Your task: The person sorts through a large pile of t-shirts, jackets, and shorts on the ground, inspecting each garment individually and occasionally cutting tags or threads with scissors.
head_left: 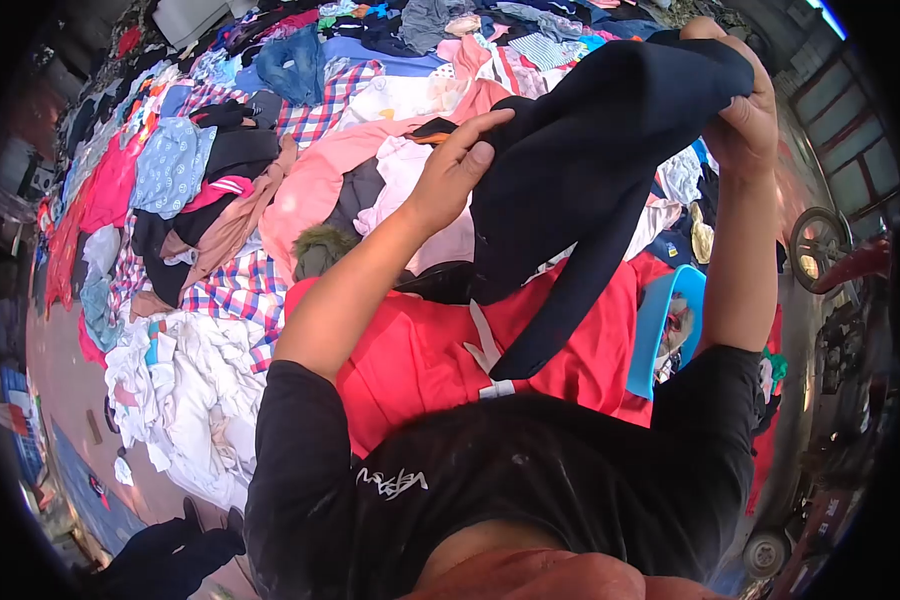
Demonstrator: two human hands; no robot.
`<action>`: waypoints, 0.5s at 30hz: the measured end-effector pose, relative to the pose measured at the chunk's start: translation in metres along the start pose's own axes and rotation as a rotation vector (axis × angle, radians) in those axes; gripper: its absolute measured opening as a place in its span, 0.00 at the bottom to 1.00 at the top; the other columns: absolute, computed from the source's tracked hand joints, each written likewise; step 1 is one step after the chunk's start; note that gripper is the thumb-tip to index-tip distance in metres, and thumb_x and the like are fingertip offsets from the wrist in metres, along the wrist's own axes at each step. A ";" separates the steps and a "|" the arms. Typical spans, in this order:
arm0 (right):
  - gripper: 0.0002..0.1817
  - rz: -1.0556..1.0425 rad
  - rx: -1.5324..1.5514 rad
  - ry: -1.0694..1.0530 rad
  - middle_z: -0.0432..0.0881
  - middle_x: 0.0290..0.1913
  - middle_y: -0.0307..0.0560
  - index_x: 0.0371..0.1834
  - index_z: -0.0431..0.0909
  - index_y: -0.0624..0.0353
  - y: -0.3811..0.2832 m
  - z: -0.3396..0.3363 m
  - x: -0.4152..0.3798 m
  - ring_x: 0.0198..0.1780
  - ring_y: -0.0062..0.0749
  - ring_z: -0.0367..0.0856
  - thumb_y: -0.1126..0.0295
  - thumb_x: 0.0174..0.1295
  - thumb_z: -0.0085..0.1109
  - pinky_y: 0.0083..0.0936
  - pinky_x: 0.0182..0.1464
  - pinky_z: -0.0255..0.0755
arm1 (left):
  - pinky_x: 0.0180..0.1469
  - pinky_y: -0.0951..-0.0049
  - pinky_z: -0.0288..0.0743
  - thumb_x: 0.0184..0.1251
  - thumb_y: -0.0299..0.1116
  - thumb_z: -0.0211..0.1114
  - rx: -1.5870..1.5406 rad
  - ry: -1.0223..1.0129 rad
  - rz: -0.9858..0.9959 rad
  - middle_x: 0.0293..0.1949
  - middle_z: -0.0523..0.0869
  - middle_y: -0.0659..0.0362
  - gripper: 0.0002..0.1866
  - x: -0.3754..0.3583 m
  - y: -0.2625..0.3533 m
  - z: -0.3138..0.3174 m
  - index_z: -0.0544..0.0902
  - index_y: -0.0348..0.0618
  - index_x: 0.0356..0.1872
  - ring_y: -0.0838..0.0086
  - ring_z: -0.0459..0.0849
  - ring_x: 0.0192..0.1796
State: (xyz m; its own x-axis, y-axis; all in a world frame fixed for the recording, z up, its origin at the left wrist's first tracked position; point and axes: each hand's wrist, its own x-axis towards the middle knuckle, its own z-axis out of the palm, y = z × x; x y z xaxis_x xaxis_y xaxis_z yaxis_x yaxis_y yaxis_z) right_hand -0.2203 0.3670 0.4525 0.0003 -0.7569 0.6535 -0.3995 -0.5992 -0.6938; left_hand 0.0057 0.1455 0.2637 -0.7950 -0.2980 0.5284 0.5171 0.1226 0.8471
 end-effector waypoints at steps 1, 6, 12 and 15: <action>0.27 0.007 0.050 0.068 0.75 0.57 0.51 0.53 0.76 0.70 -0.001 -0.001 -0.004 0.54 0.34 0.78 0.60 0.59 0.70 0.27 0.58 0.72 | 0.72 0.67 0.64 0.76 0.52 0.62 -0.067 -0.017 -0.016 0.66 0.78 0.51 0.32 0.002 0.008 0.007 0.73 0.38 0.70 0.65 0.75 0.71; 0.25 0.038 0.362 0.140 0.81 0.54 0.50 0.56 0.78 0.67 0.004 0.020 -0.011 0.55 0.35 0.81 0.69 0.56 0.71 0.30 0.60 0.74 | 0.61 0.67 0.75 0.72 0.32 0.66 0.276 0.008 0.071 0.54 0.87 0.49 0.23 0.008 0.046 0.057 0.76 0.37 0.65 0.64 0.86 0.57; 0.25 0.218 0.249 0.152 0.84 0.50 0.45 0.56 0.80 0.65 0.016 0.013 -0.018 0.50 0.30 0.83 0.66 0.57 0.73 0.27 0.60 0.74 | 0.40 0.69 0.76 0.72 0.31 0.64 0.493 0.249 -0.024 0.34 0.89 0.49 0.09 0.038 0.050 0.030 0.85 0.35 0.43 0.65 0.89 0.36; 0.26 0.467 -0.180 0.411 0.86 0.43 0.40 0.55 0.81 0.64 0.034 -0.002 -0.022 0.47 0.25 0.84 0.62 0.57 0.78 0.23 0.55 0.74 | 0.37 0.72 0.74 0.73 0.38 0.67 0.834 0.299 0.008 0.28 0.88 0.57 0.12 0.071 0.105 -0.009 0.87 0.37 0.42 0.74 0.84 0.32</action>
State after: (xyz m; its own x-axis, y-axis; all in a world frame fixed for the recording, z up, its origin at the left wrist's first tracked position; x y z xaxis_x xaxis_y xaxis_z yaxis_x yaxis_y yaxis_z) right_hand -0.2356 0.3640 0.4155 -0.5471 -0.7445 0.3825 -0.4200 -0.1511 -0.8949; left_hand 0.0059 0.1291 0.3899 -0.6161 -0.5147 0.5962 0.0298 0.7412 0.6707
